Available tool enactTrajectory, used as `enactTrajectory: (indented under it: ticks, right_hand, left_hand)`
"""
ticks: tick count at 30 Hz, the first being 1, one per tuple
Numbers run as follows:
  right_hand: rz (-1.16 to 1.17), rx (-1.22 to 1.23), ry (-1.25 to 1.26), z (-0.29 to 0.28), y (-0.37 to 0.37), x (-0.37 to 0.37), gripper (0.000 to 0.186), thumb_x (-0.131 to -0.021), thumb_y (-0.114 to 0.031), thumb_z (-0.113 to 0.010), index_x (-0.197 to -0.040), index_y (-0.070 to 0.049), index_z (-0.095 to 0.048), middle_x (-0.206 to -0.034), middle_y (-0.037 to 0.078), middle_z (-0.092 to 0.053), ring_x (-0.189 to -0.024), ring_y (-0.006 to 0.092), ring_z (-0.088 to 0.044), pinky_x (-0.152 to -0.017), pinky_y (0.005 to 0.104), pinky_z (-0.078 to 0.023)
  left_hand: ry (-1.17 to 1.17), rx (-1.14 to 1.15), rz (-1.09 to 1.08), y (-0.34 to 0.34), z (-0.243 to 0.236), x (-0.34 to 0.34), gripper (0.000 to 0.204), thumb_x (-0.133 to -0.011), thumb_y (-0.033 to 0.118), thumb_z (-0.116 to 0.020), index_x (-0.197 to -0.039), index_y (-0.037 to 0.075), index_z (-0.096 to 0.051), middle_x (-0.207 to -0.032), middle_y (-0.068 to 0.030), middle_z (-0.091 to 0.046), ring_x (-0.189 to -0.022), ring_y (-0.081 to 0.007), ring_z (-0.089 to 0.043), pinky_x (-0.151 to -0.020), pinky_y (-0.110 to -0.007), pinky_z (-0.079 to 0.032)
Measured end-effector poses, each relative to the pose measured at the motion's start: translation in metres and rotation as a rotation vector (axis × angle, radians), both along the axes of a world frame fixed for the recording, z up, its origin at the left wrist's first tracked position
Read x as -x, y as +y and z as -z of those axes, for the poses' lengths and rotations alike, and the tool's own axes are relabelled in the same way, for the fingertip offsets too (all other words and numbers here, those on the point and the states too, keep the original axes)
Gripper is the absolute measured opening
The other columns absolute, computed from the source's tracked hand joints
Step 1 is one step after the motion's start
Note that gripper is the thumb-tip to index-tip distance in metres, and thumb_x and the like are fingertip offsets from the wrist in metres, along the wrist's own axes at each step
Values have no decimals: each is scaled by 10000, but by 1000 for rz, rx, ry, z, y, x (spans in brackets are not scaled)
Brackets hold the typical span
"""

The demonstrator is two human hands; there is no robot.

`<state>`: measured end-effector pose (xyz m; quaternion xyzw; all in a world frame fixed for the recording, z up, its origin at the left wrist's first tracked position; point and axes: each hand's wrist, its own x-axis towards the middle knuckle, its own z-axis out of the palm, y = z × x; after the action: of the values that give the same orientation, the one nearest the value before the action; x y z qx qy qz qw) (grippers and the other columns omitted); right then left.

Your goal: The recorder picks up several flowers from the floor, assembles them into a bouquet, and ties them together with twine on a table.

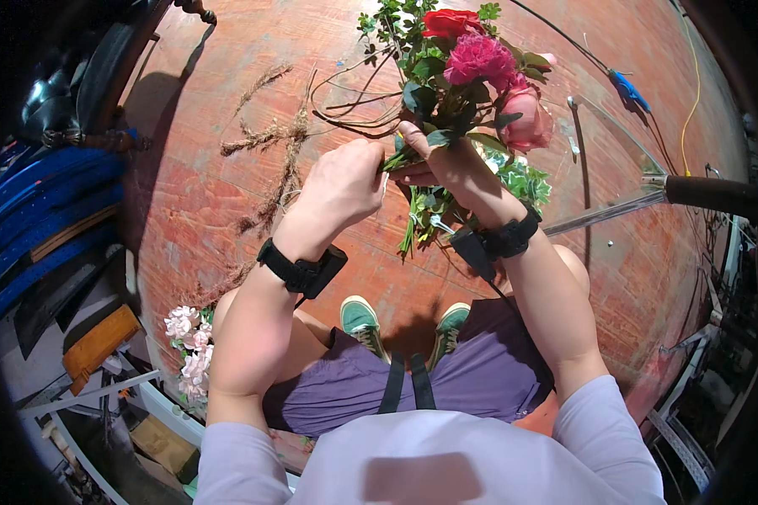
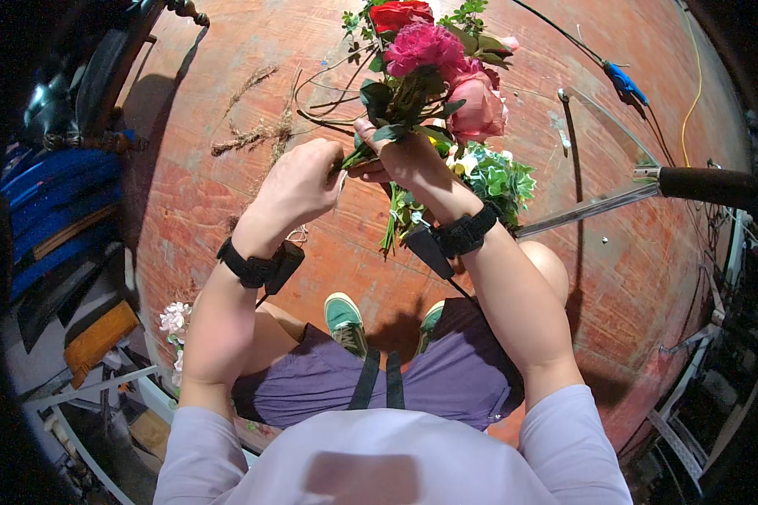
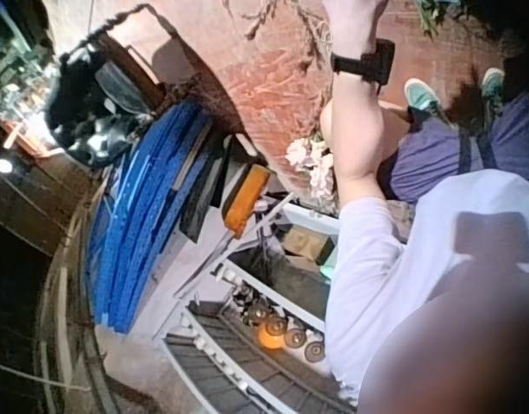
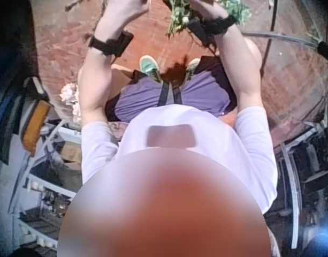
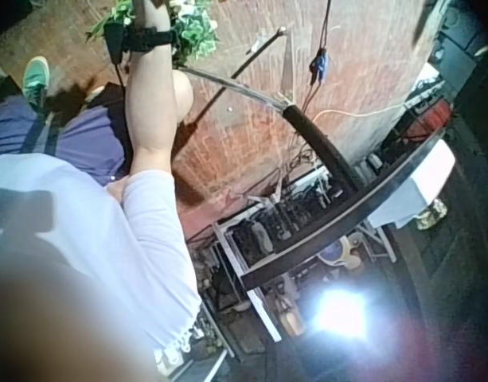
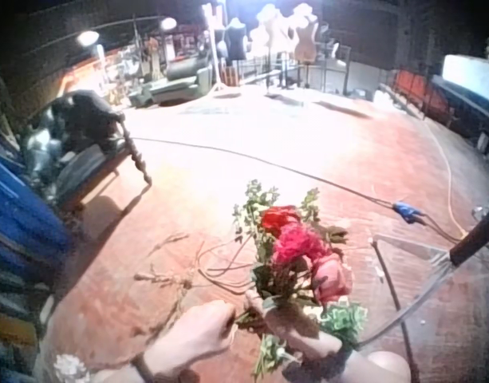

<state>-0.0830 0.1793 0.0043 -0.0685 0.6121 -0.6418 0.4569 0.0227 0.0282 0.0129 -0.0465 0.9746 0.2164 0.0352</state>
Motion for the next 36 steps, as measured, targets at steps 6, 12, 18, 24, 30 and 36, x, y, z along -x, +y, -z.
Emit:
enactTrajectory:
  ticks: [6,12,18,24,30,36]
  right_hand:
    - [147,39,57,5,-1,3,384,-974,-426,-614,-1029,-46,-602,-930,74,-679,-774,186,-720,-639,262,-576]
    - [402,186,-47,18,-7,15,340,-991,-387,-596,-1066,-55,-609,-961,76,-695,-824,171,-701,-725,285,-596]
    - [411,209,-210,11,-5,19,463,-981,-491,-561,-1050,-34,-593,-957,114,-703,-889,196,-711,-730,272,-598]
    - [322,456,-508,0,3,28,429,-1004,-427,-542,-1142,-21,-554,-1050,157,-686,-942,239,-710,-805,308,-624]
    - [-192,115,-227,-14,22,39,306,-984,-377,-609,-1125,-105,-616,-960,39,-703,-838,149,-705,-690,265,-600]
    - [-110,39,98,-16,22,20,288,-974,-289,-636,-1180,-91,-600,-974,56,-700,-785,195,-726,-663,288,-619]
  left_hand:
    - [208,-32,-53,8,-4,-1,161,-887,122,-612,-963,-3,-546,-866,-195,-607,-824,-405,-615,-737,-477,-498]
    - [291,2,-317,30,-25,-1,108,-953,117,-554,-980,15,-530,-871,-218,-635,-806,-402,-640,-674,-472,-502]
    - [423,-211,-306,31,-13,-1,86,-937,66,-605,-989,-2,-600,-815,-194,-629,-720,-338,-646,-640,-399,-499]
    - [187,-784,-343,10,30,1,138,-978,126,-604,-987,-6,-643,-859,-68,-684,-751,-125,-596,-703,-303,-477]
    - [130,-664,-147,-50,25,10,190,-963,181,-621,-963,15,-713,-792,-61,-694,-721,-114,-600,-648,-311,-471]
    - [172,-212,-34,-34,-36,5,117,-899,107,-697,-902,-4,-660,-704,-134,-605,-592,-163,-588,-539,-319,-428]
